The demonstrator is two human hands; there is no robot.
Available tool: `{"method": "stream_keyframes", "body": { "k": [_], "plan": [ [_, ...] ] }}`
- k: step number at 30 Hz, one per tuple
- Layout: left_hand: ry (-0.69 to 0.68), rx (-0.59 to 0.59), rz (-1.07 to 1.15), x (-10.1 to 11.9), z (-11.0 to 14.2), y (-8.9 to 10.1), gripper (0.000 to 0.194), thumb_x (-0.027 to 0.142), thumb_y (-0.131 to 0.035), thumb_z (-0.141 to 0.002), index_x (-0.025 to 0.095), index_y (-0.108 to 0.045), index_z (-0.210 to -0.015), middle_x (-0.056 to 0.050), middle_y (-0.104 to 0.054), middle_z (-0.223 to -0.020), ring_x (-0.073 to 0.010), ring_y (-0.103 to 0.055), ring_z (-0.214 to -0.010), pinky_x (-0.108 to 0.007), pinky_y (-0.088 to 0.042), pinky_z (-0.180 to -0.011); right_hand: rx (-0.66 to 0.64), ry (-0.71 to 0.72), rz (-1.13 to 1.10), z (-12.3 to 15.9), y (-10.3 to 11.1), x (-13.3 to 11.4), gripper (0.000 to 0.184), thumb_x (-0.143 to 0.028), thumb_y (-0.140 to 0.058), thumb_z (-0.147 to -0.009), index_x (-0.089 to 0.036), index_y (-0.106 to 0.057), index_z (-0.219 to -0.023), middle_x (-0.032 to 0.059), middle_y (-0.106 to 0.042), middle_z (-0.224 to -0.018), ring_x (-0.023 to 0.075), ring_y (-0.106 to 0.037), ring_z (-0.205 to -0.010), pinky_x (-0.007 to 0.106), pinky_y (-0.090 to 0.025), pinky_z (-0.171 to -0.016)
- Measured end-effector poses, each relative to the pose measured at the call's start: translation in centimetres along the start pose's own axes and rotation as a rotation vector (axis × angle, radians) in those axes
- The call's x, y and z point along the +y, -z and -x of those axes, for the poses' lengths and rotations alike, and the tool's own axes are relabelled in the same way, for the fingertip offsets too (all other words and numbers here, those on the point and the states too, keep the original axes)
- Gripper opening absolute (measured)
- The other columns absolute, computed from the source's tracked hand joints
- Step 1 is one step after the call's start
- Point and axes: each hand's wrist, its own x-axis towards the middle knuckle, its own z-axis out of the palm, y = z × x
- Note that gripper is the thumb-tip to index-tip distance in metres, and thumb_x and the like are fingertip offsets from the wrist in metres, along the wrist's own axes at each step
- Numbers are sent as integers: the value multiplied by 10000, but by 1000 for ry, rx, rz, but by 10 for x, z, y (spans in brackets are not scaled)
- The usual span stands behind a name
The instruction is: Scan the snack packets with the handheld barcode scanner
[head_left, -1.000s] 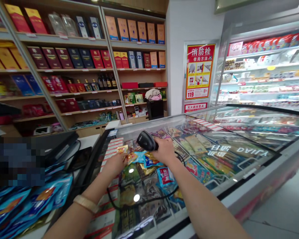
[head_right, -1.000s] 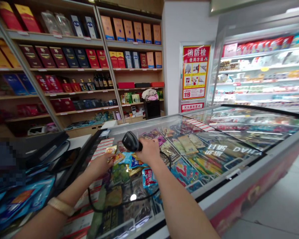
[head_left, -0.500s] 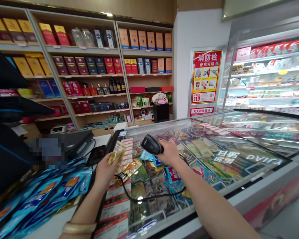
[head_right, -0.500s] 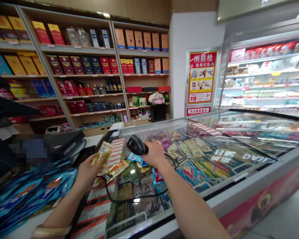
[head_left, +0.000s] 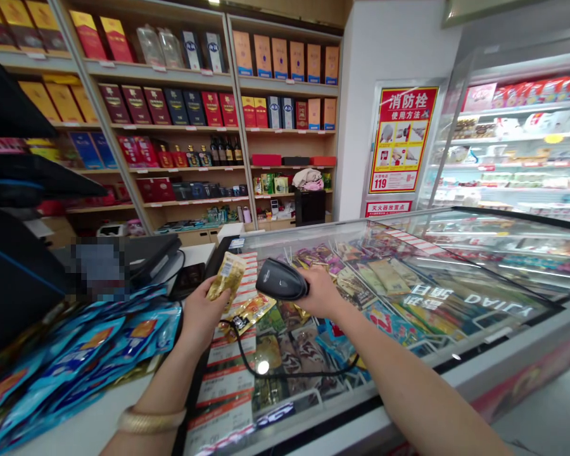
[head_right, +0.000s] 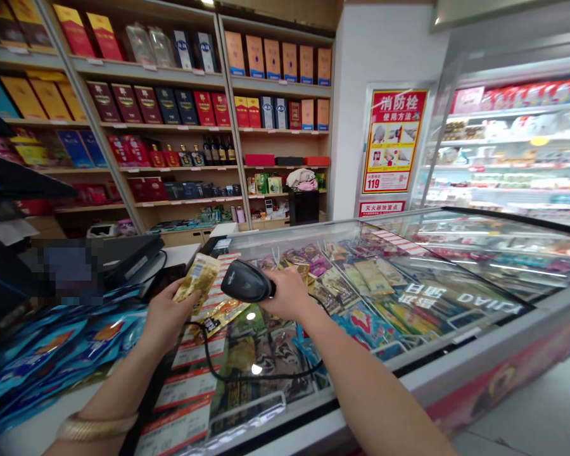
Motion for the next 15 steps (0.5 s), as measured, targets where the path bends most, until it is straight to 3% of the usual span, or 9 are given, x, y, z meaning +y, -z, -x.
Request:
{"method": "stream_keyframes", "body": {
  "k": [15],
  "plan": [
    [-7,1,-63,5,4,0,450,279,-678,-619,142,-674,-1048,-77,-741,-936,-200,-700,-794,-263,-559,-661,-52,-52,93,-1,3,-3,163,-344,-663,-740,-224,-670,-851,22,-741,-807,215,-671,-816,269,-368,-734]
  ]
}}
